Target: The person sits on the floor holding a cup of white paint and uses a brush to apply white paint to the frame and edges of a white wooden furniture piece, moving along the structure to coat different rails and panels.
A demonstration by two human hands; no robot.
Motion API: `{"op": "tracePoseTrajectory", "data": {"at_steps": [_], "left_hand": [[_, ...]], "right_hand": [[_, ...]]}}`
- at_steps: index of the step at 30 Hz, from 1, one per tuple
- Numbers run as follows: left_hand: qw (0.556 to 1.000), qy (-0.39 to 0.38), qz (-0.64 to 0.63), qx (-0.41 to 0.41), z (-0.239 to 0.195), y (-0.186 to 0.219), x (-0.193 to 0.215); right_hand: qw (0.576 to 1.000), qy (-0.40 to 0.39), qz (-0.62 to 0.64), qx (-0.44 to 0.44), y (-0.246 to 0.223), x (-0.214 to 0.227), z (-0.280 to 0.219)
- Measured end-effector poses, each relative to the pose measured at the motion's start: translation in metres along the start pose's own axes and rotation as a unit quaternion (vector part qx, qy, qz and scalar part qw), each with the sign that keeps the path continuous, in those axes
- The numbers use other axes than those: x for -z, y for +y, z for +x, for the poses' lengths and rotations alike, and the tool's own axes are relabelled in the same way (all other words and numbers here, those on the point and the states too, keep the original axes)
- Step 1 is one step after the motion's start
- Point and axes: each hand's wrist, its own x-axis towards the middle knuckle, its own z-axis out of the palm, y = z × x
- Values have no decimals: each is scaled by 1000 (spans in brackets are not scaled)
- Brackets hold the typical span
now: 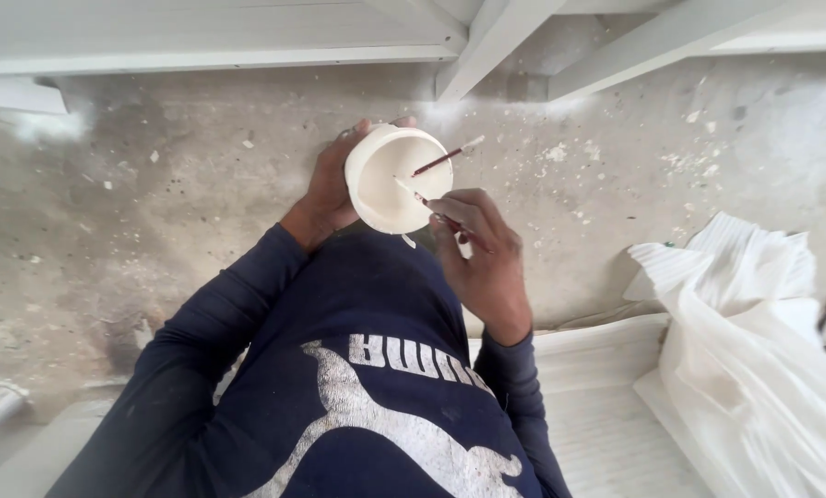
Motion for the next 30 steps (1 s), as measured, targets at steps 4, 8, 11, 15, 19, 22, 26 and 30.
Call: {"op": "tracePoseTrajectory", "data": {"at_steps": [4, 8, 11, 15, 19, 22, 26, 30], "left_hand": [[1000, 24, 12, 12, -8, 9, 10], [999, 27, 8, 43, -16, 19, 18], [998, 32, 11, 56, -20, 27, 23], [996, 31, -14, 86, -15, 32, 39], [994, 31, -37, 102, -3, 28, 58], [993, 37, -39, 103, 17, 21, 80], [988, 49, -46, 137, 42, 8, 112], [980, 46, -104, 161, 62, -16, 158]], "right_hand": [[995, -25, -92, -11, -15, -27, 9], [995, 1, -83, -50, -22, -44, 10], [995, 40, -55, -73, -24, -45, 2], [992, 117, -47, -15, 13, -60, -36], [993, 111, -44, -20, 19, -87, -32], [992, 122, -8, -42, 47, -110, -40], [978, 154, 60, -129, 78, -132, -45], [900, 223, 245, -281, 130, -155, -53]]}}
